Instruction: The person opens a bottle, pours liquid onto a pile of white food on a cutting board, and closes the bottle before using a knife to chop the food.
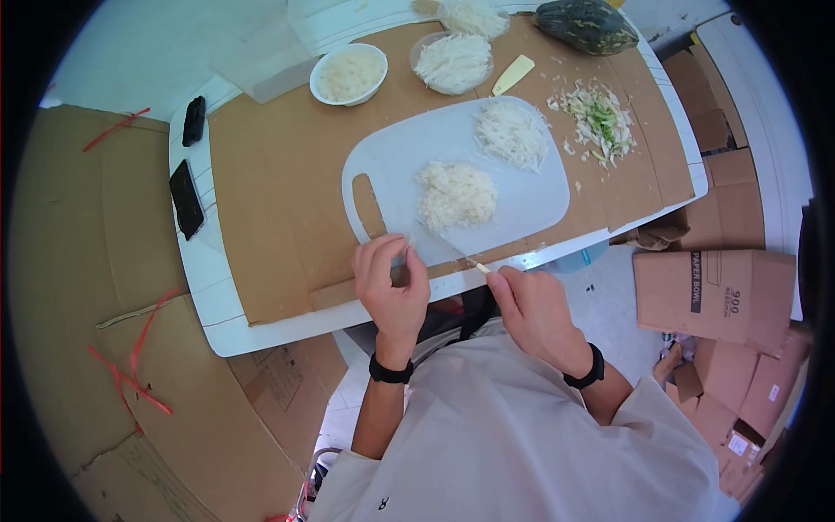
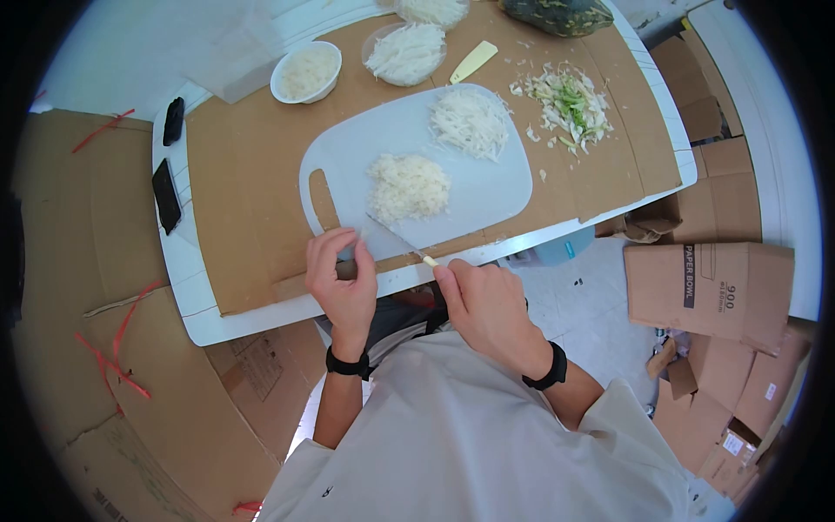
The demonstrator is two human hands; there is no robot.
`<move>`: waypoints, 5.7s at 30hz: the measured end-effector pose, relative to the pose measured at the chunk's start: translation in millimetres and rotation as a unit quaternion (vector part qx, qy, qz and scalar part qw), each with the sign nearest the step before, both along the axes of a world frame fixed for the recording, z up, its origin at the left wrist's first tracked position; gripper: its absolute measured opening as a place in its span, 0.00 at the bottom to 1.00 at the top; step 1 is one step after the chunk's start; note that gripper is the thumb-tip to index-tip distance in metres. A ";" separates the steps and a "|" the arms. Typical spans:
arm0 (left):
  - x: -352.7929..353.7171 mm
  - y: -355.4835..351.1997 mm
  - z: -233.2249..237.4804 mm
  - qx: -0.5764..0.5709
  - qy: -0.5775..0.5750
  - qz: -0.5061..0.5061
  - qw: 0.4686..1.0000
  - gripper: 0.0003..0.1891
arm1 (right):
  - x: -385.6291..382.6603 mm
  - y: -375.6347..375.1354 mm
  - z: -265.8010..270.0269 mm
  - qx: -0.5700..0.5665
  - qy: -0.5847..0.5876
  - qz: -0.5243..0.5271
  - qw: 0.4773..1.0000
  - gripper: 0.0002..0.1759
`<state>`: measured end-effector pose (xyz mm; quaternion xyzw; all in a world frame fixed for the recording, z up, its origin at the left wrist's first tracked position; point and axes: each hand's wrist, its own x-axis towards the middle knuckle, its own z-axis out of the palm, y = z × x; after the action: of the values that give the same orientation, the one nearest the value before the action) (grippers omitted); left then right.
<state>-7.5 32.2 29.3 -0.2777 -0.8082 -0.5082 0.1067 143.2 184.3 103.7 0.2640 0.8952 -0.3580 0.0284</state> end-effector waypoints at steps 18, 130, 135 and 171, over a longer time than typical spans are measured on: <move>-10.5 10.2 13.2 -0.031 -0.033 -0.044 0.998 0.08 | -8.0 5.6 -5.9 -0.026 0.023 -0.004 0.999 0.25; -15.4 4.1 0.8 -0.009 0.007 -0.005 1.000 0.09 | -19.0 -26.6 -12.3 0.060 -0.046 0.061 0.995 0.22; -15.5 2.8 2.2 -0.014 0.008 -0.009 1.000 0.09 | -21.4 -23.9 -17.2 0.057 -0.045 0.053 0.996 0.23; -13.3 1.1 1.1 0.003 0.002 -0.007 1.000 0.08 | -18.9 -13.8 -17.5 -0.035 0.000 0.018 0.999 0.25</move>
<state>-20.8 33.3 30.3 -0.2839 -0.8046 -0.5108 0.1054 124.3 170.4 86.3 0.2466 0.8868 -0.3884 0.0443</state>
